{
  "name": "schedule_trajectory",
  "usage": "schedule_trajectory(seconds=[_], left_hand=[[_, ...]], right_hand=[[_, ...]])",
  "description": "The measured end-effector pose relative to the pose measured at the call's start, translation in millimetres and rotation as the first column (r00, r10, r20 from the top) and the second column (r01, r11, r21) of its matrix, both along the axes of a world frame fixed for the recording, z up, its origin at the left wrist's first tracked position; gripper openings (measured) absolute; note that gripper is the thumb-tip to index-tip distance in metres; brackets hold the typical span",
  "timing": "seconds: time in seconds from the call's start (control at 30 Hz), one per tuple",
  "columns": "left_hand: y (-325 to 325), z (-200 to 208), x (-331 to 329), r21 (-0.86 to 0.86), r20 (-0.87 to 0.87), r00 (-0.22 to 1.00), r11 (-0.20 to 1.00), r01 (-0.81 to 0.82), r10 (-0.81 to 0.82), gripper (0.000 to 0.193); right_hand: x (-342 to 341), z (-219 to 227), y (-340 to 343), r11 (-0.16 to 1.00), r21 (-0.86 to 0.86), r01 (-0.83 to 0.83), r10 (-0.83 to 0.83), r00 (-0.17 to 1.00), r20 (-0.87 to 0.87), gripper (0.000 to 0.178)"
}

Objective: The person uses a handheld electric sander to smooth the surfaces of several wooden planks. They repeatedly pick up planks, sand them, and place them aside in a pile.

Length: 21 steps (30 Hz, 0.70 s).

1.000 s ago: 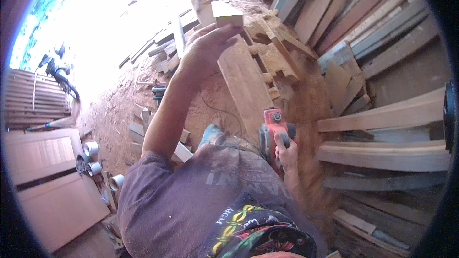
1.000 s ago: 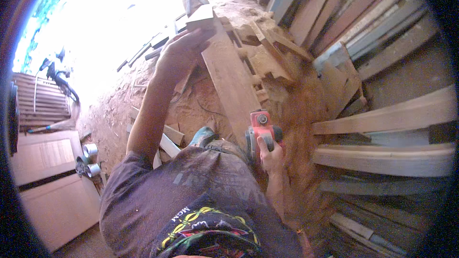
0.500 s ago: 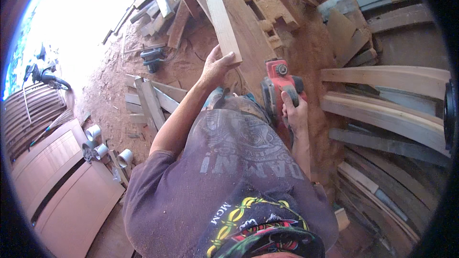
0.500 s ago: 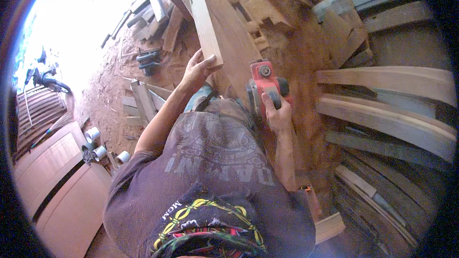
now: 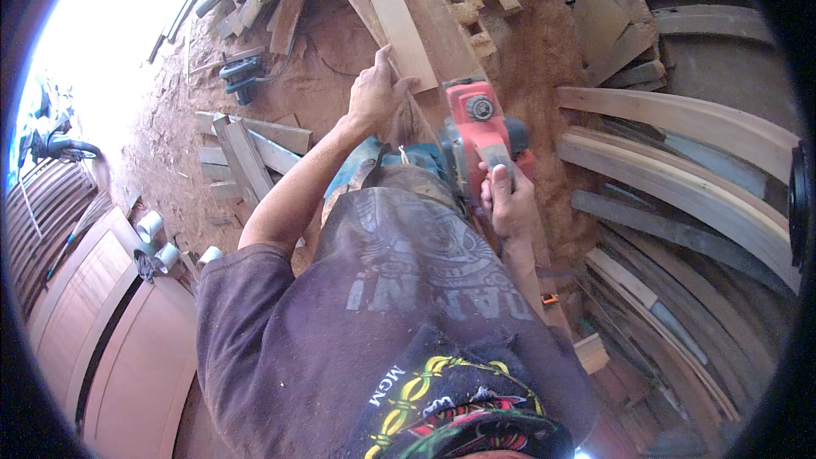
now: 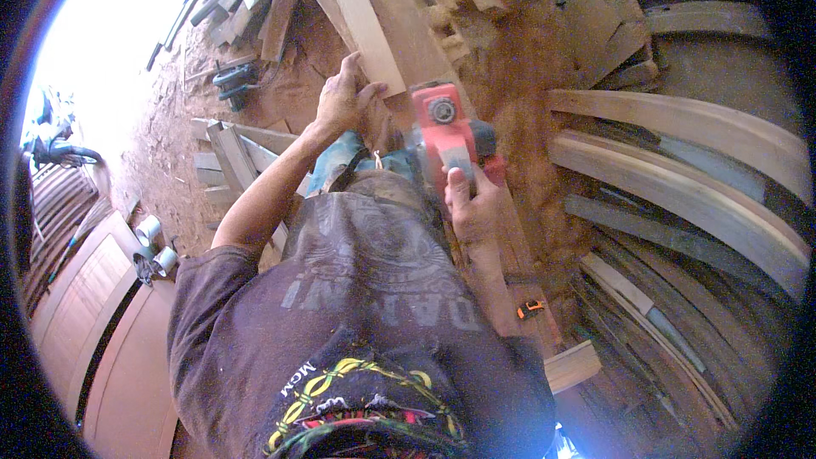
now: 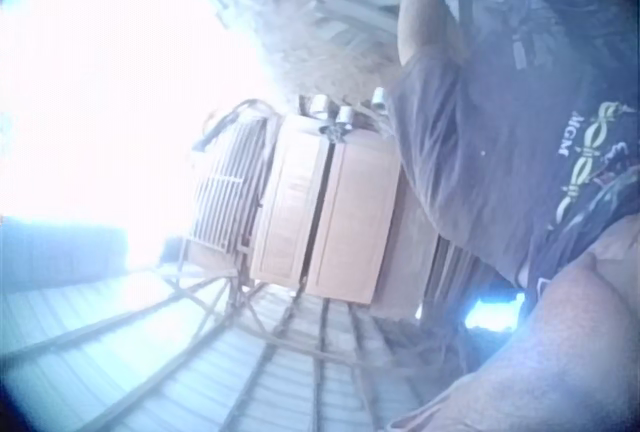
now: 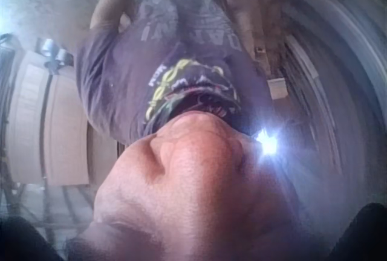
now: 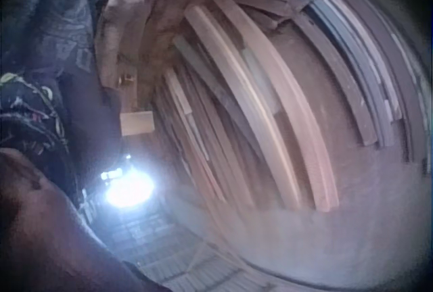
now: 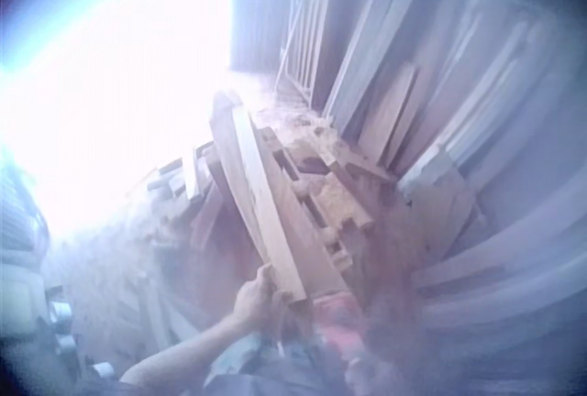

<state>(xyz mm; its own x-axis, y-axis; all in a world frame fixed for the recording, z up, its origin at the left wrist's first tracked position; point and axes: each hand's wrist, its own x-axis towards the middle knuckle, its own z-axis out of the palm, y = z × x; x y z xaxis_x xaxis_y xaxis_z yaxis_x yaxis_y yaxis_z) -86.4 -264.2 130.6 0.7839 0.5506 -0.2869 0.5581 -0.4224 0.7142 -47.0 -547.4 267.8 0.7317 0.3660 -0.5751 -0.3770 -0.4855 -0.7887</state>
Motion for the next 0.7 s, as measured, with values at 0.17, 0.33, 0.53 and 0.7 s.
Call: schedule_trajectory(seconds=[0.17, 0.33, 0.53, 0.7], left_hand=[[14, -34, -33, -0.233, 0.088, 0.966, 0.948, -0.218, 0.244, 0.062], [38, -56, -85, -0.326, 0.003, 0.906, 0.857, -0.399, 0.423, 0.06], [42, -64, -136, -0.382, -0.111, 0.841, 0.759, -0.528, 0.529, 0.064], [39, -78, -156, -0.474, -0.131, 0.76, 0.633, -0.612, 0.637, 0.065]], right_hand=[[-10, -10, 41, 0.966, -0.164, -0.201, 0.231, 0.955, 0.187, 0.047], [2, -23, 82, 0.957, -0.189, -0.219, 0.251, 0.954, 0.166, 0.043], [24, -34, 113, 0.95, -0.229, -0.211, 0.248, 0.957, 0.148, 0.045], [38, -23, 139, 0.958, -0.205, -0.202, 0.219, 0.973, 0.066, 0.048]])
